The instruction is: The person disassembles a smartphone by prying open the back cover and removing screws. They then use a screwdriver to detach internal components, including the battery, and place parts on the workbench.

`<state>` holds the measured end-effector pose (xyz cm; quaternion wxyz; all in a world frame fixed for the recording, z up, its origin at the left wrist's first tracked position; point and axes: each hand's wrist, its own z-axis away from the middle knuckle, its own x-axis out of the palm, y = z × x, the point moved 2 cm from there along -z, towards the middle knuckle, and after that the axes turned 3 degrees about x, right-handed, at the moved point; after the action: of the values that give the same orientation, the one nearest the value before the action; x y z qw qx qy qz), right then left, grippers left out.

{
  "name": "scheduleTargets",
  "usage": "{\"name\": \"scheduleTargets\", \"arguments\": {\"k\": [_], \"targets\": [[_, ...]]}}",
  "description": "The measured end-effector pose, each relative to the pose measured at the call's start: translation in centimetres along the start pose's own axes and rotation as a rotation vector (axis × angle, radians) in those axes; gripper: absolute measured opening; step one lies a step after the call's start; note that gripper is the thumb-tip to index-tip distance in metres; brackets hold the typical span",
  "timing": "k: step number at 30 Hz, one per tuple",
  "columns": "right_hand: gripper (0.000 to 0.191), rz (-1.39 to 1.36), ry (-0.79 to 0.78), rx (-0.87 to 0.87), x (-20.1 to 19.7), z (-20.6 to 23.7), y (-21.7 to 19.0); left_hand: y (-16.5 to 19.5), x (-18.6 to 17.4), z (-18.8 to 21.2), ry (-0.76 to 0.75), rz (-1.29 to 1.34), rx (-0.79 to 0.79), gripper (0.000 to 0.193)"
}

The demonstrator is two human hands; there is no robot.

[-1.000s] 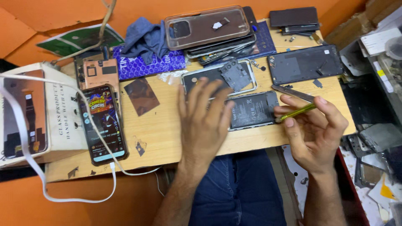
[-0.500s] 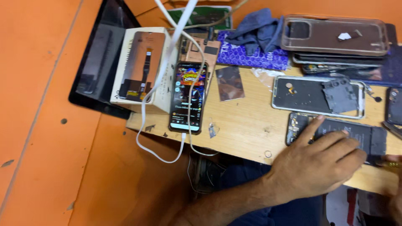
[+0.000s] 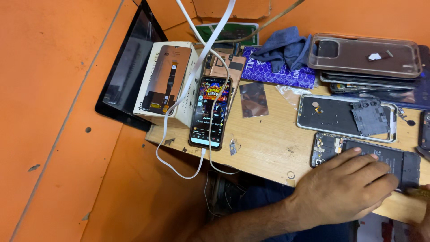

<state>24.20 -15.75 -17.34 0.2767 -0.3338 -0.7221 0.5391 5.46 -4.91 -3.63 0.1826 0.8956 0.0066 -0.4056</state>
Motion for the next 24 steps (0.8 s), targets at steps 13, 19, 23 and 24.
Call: {"name": "scheduleTargets", "arguments": {"k": [13, 19, 23, 24], "targets": [[0.029, 0.049, -0.089, 0.064, -1.2, -0.9, 0.1, 0.0, 0.0, -0.2, -0.009, 0.008, 0.005, 0.028], [0.030, 0.079, -0.142, 0.102, -1.8, -1.2, 0.5, -0.2, 0.0, -0.2, -0.005, -0.019, 0.021, 0.030], [0.032, 0.099, -0.159, 0.116, -2.2, -1.2, 0.5, -0.2, 0.1, -0.1, -0.005, 0.000, 0.023, 0.030], [0.032, 0.102, -0.169, 0.121, -2.2, -1.2, 0.5, -0.2, 0.1, -0.1, -0.001, 0.001, 0.021, 0.030]]}}
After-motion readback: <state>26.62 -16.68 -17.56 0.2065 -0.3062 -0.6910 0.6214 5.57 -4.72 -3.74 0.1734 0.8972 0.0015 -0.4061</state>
